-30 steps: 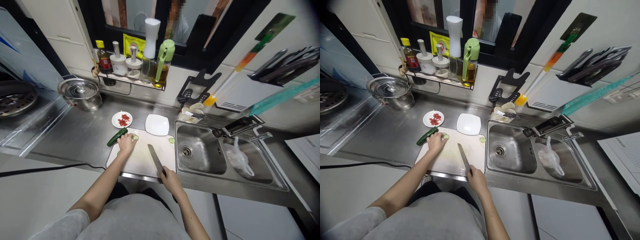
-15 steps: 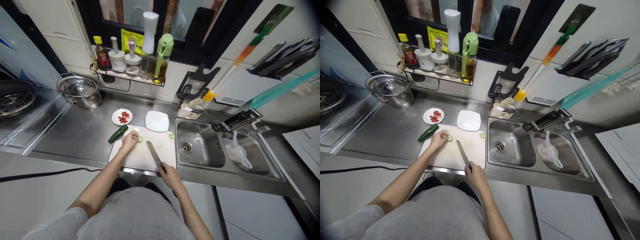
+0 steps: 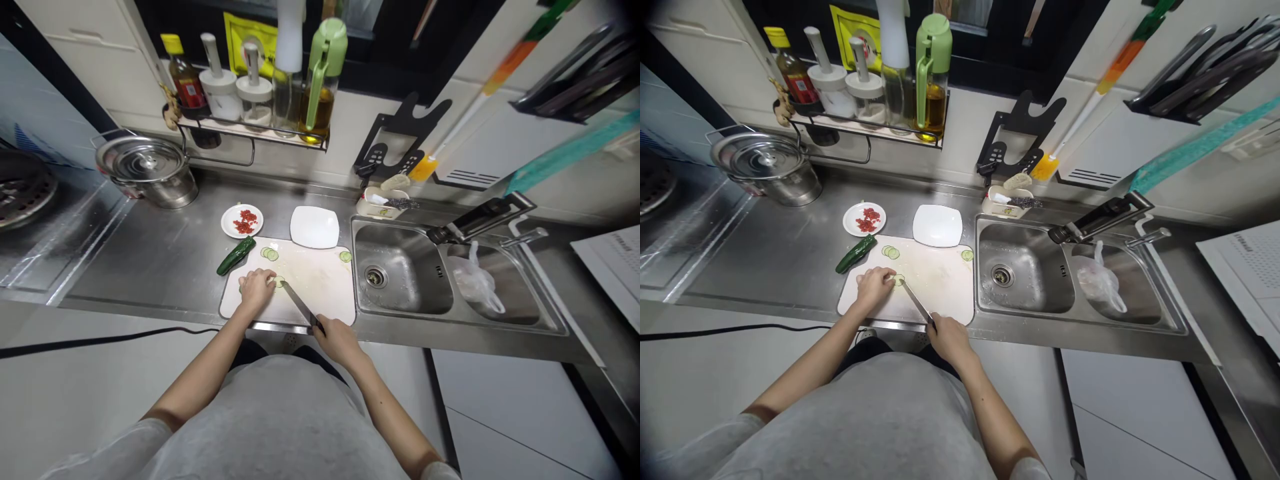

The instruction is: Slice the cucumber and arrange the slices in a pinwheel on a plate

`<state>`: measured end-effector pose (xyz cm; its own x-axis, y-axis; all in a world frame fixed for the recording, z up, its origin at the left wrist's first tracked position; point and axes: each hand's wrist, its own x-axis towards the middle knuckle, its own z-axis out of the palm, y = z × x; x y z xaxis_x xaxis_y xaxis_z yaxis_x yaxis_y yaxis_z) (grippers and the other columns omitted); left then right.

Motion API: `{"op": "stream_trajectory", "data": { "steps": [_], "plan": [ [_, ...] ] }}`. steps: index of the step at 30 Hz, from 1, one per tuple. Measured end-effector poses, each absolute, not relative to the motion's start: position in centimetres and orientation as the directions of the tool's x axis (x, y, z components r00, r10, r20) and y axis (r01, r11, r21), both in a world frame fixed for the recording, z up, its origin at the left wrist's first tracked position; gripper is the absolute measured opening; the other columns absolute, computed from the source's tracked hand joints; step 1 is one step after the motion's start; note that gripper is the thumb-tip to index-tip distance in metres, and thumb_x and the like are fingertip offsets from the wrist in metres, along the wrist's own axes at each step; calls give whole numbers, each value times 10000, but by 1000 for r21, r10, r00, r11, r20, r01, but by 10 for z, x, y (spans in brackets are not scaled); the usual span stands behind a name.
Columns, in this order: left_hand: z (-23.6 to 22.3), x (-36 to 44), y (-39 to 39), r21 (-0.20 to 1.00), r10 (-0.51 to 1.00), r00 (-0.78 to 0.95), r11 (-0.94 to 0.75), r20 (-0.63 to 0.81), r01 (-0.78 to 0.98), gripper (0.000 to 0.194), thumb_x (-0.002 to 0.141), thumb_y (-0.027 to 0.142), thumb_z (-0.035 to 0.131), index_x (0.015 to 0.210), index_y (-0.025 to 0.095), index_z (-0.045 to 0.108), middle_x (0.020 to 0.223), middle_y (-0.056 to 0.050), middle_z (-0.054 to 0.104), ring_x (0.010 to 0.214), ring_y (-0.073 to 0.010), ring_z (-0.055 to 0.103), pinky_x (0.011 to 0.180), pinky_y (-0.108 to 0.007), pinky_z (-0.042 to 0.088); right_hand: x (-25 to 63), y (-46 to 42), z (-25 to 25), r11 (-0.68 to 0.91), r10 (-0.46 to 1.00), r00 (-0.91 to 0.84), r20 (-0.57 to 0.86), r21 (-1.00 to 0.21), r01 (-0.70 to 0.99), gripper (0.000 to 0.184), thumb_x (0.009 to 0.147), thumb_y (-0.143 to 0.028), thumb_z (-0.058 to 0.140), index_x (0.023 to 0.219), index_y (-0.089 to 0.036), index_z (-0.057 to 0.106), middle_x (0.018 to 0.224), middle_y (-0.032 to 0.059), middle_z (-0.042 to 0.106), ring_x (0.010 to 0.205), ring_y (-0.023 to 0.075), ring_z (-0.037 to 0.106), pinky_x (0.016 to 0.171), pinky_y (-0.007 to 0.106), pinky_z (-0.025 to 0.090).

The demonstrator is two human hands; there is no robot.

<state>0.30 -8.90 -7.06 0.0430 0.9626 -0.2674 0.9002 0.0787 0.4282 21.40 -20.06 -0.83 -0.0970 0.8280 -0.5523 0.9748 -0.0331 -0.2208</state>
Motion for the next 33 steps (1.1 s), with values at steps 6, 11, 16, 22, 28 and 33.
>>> {"op": "stream_trajectory", "data": {
  "steps": [6,11,16,22,28,33],
  "plan": [
    [-72,4,-88,435,961,38,87,-272,896,267,829,300,511,1052,308,657,1059,-55,653,1062,-282,518,868,-423,312,209,-202,-9,-26,823,-91,-561,-198,980,276,938,-315,372,1089,-219,583,969,105,695,902,243,639,681,290,349],
    [-74,4,-88,434,962,37,88,-271,897,257,819,294,520,1036,306,656,1043,-50,656,1064,-287,512,873,-431,306,204,-202,-12,-26,803,-94,-588,-191,981,277,932,-269,357,1102,-203,566,967,117,697,884,244,646,683,295,358],
    [-75,5,-87,414,963,22,95,-269,905,236,809,288,529,1013,286,647,1031,-52,663,1051,-284,514,858,-429,303,203,-199,-12,-22,789,-100,-606,-190,981,262,927,-247,361,1092,-192,556,963,127,696,883,246,650,671,297,357],
    [-75,4,-85,420,961,21,101,-275,902,223,807,307,536,994,295,657,1058,-50,659,1076,-292,504,876,-441,297,202,-193,-11,-22,786,-96,-611,-182,983,261,918,-242,366,1082,-202,566,956,122,693,895,246,648,688,304,378],
    [-74,3,-86,426,959,23,104,-282,899,230,811,315,540,1005,293,662,1086,-53,654,1092,-291,496,891,-443,295,197,-190,-15,-10,790,-100,-605,-177,984,270,902,-227,374,1094,-189,559,955,132,692,898,260,652,683,315,396],
    [-72,3,-87,431,960,28,99,-279,897,225,818,323,535,1001,291,661,1080,-49,656,1083,-282,500,892,-437,295,193,-187,-13,1,786,-109,-609,-174,985,256,906,-228,365,1072,-181,554,950,131,690,893,265,656,671,316,402]
  ]
}}
